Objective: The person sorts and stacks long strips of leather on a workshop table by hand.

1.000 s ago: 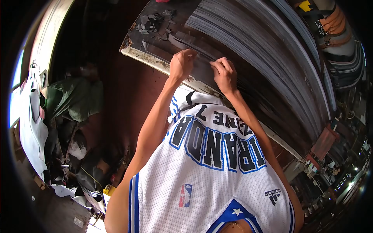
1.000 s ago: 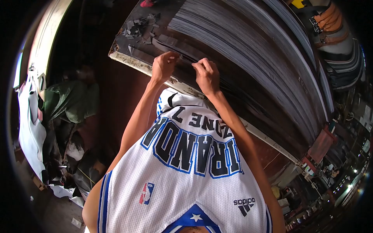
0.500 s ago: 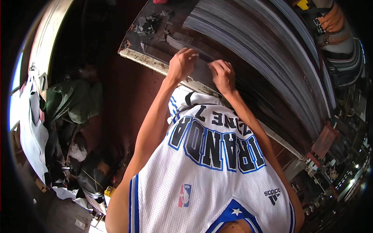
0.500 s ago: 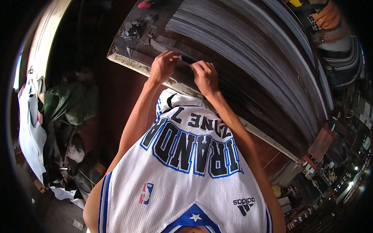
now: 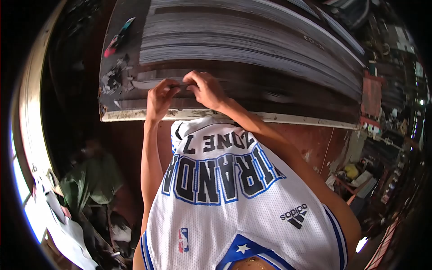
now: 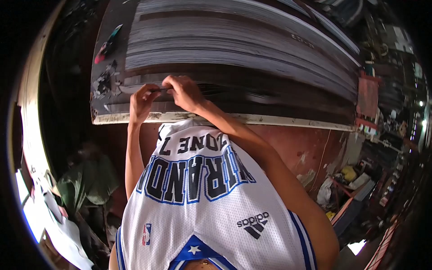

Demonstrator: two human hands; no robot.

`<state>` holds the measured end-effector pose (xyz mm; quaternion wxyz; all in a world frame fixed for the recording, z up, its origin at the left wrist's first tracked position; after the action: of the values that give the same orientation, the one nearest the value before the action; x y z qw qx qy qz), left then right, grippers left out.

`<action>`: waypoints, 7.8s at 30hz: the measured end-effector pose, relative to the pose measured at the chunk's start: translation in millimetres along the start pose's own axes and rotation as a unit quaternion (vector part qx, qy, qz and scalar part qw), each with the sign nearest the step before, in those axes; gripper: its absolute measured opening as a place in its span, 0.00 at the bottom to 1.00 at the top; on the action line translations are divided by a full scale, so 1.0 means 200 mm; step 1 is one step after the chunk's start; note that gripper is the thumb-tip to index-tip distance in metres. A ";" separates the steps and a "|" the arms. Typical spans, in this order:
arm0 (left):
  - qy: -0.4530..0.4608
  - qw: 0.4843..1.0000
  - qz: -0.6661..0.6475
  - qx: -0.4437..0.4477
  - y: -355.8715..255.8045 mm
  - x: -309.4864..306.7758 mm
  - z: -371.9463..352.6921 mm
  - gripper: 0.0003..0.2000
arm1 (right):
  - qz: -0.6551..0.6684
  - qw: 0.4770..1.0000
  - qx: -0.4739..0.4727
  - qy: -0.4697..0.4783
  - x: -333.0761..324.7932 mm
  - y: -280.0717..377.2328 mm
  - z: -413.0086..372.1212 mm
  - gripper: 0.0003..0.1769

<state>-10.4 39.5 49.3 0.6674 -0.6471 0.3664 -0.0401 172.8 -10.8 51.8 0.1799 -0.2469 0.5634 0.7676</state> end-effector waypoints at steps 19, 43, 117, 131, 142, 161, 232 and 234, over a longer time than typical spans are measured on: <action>-0.014 0.990 -0.062 -0.124 0.00 -0.19 0.03 0.09 | -0.271 0.960 0.038 0.061 -0.31 -0.24 -0.30 0.13; -0.075 0.969 0.132 -0.197 0.46 -1.52 -0.32 0.13 | -0.416 0.899 0.108 0.090 -1.69 -0.67 -1.33 0.26; -0.072 0.937 0.210 -0.271 1.04 -1.56 -0.46 0.10 | -0.490 0.665 0.472 0.308 -2.15 -0.78 -2.01 0.25; -0.078 0.921 0.277 -0.262 0.93 -1.44 -0.41 0.11 | -0.547 0.545 0.558 0.305 -2.20 -0.61 -1.91 0.41; -0.066 0.944 0.204 -0.249 0.65 -1.46 -0.36 0.08 | -0.175 0.961 0.168 0.133 -0.85 -0.15 -0.78 0.17; 0.069 0.983 0.133 -0.104 0.28 -0.82 0.25 0.11 | -0.277 0.913 0.242 0.178 -0.99 -0.43 -0.83 0.28; 0.052 0.996 0.008 -0.076 0.43 -0.35 0.52 0.04 | -0.185 0.976 -0.003 0.114 0.01 -0.21 0.35 0.12; 0.051 0.996 -0.001 -0.077 0.43 -0.35 0.51 0.04 | -0.181 0.977 -0.007 0.111 0.01 -0.21 0.36 0.12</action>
<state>-43.2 175.7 -7.5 0.5959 -0.6941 0.4014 -0.0454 180.9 69.5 35.6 0.2502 -0.4298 0.5204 0.6941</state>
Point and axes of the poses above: each hand's wrist, its own z-axis towards the middle knuckle, its own x-axis out of the palm, y = z × x, the point moved 2 cm from there along z, towards the middle knuckle, and after that the axes turned 7 degrees about y, right-handed, at the moved point
